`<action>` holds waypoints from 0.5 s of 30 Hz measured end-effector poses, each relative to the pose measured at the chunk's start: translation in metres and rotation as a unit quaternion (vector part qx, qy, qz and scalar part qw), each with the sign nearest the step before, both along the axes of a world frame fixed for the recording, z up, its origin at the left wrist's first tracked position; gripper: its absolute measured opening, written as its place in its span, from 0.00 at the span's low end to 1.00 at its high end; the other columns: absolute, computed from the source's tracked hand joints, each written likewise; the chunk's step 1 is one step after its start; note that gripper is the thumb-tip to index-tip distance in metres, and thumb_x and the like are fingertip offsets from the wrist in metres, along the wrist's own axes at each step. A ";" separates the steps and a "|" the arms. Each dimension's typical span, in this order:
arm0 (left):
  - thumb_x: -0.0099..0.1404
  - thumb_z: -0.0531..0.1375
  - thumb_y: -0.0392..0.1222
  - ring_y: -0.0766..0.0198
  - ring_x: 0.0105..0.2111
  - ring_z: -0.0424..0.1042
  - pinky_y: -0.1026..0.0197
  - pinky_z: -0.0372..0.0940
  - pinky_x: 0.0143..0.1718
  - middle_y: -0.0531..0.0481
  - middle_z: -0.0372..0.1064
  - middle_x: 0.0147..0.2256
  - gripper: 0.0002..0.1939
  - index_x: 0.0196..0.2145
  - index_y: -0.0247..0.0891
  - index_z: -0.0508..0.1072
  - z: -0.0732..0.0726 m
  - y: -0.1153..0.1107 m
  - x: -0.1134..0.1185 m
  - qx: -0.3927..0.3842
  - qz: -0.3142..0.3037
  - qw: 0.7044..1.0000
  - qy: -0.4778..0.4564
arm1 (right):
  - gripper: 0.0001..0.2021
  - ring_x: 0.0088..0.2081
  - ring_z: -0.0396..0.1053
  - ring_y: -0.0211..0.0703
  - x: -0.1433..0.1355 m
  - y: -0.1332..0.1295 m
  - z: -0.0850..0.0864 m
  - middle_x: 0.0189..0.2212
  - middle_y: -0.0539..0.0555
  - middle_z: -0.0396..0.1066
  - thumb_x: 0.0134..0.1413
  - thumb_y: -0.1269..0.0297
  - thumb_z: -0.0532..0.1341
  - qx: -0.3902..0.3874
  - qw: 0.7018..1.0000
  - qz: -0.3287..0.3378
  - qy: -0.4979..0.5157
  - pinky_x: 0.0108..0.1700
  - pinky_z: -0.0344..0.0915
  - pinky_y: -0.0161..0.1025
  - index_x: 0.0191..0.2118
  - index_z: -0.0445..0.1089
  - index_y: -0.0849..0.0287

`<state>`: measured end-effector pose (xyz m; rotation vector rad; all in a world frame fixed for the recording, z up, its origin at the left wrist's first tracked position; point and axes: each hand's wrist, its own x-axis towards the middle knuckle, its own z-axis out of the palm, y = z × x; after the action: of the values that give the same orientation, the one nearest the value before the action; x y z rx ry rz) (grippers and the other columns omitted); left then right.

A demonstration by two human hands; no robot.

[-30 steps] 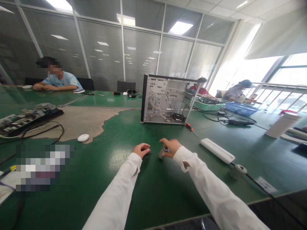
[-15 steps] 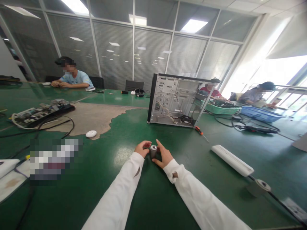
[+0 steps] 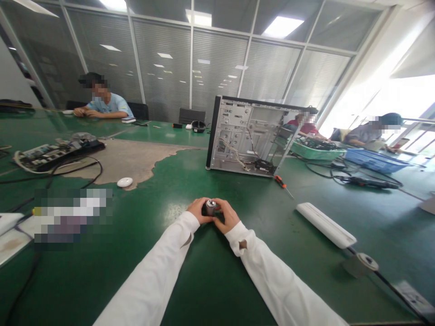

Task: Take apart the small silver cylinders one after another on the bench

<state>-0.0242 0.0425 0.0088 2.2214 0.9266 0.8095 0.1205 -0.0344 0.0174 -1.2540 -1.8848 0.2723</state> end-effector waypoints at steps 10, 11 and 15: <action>0.39 0.64 0.42 0.59 0.37 0.66 0.58 0.59 0.40 0.48 0.68 0.36 0.25 0.38 0.37 0.64 0.003 0.002 -0.002 -0.047 -0.012 0.999 -0.023 | 0.28 0.43 0.58 0.44 0.002 -0.002 0.008 0.43 0.55 0.57 0.36 0.74 0.54 -0.001 0.998 -0.017 -0.064 0.43 0.60 0.43 0.49 0.51 0.54; 0.39 0.64 0.42 0.59 0.38 0.66 0.58 0.59 0.40 0.48 0.68 0.36 0.25 0.38 0.37 0.64 0.003 0.001 -0.002 -0.050 -0.010 0.998 -0.029 | 0.29 0.43 0.58 0.45 0.003 -0.002 0.008 0.43 0.55 0.57 0.36 0.73 0.55 -0.002 0.997 -0.024 -0.072 0.43 0.60 0.43 0.49 0.51 0.54; 0.38 0.65 0.39 0.60 0.37 0.67 0.58 0.59 0.41 0.48 0.69 0.35 0.29 0.40 0.37 0.60 0.004 -0.001 -0.003 -0.076 -0.013 0.995 -0.069 | 0.30 0.41 0.60 0.45 0.004 0.001 0.007 0.43 0.56 0.56 0.35 0.71 0.57 -0.014 0.996 -0.055 -0.072 0.41 0.61 0.44 0.49 0.51 0.52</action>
<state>-0.0267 0.0417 0.0126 2.0153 0.8615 0.8411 0.1246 -0.0336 0.0243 -1.4232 -1.9309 0.1541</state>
